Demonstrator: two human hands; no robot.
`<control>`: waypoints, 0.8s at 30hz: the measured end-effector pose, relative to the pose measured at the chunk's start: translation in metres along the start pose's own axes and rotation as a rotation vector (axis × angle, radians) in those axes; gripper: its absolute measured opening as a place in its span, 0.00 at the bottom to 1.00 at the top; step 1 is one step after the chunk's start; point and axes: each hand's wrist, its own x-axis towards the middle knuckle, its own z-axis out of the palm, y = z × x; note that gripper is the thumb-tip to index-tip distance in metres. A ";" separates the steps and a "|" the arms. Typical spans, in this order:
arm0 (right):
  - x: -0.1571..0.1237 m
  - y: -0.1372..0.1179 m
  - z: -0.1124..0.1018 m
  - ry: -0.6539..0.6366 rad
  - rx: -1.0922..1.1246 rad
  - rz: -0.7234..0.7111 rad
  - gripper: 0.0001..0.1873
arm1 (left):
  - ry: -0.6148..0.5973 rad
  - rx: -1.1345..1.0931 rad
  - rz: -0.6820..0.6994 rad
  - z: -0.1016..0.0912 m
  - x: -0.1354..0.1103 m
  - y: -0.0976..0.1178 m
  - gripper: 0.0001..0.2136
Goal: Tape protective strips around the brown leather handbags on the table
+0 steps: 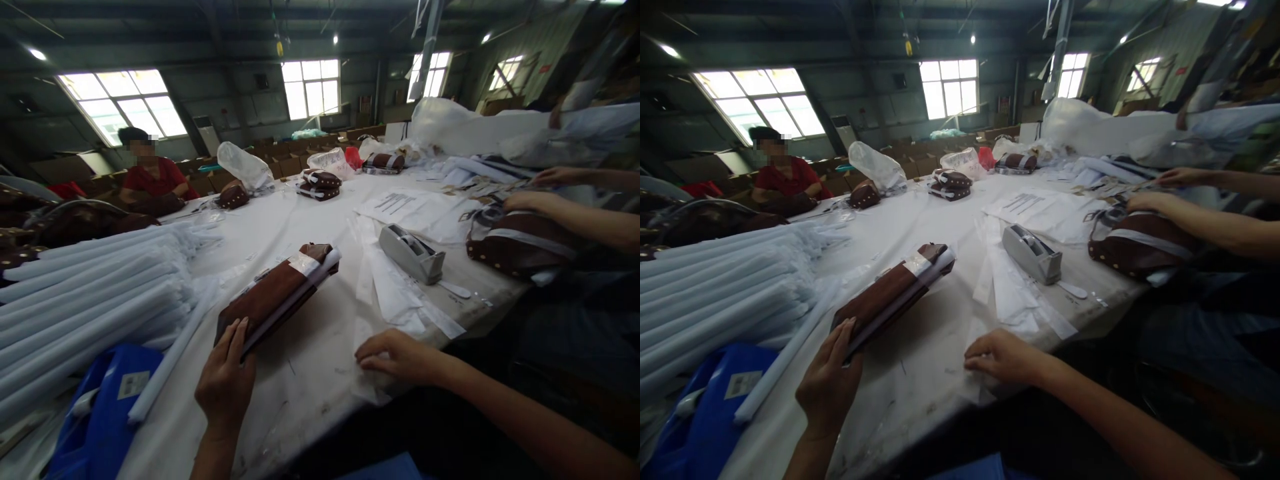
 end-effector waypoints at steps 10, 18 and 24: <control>0.080 0.073 0.010 0.316 -0.668 0.141 0.43 | 0.061 -0.050 -0.140 -0.003 0.008 -0.005 0.29; 0.077 0.040 0.063 -0.139 -0.490 -0.264 0.39 | 0.151 -0.038 -0.250 -0.005 0.013 -0.019 0.25; 0.137 0.021 0.088 -0.213 -0.401 -0.381 0.33 | 0.213 -0.082 -0.229 -0.005 0.024 -0.020 0.22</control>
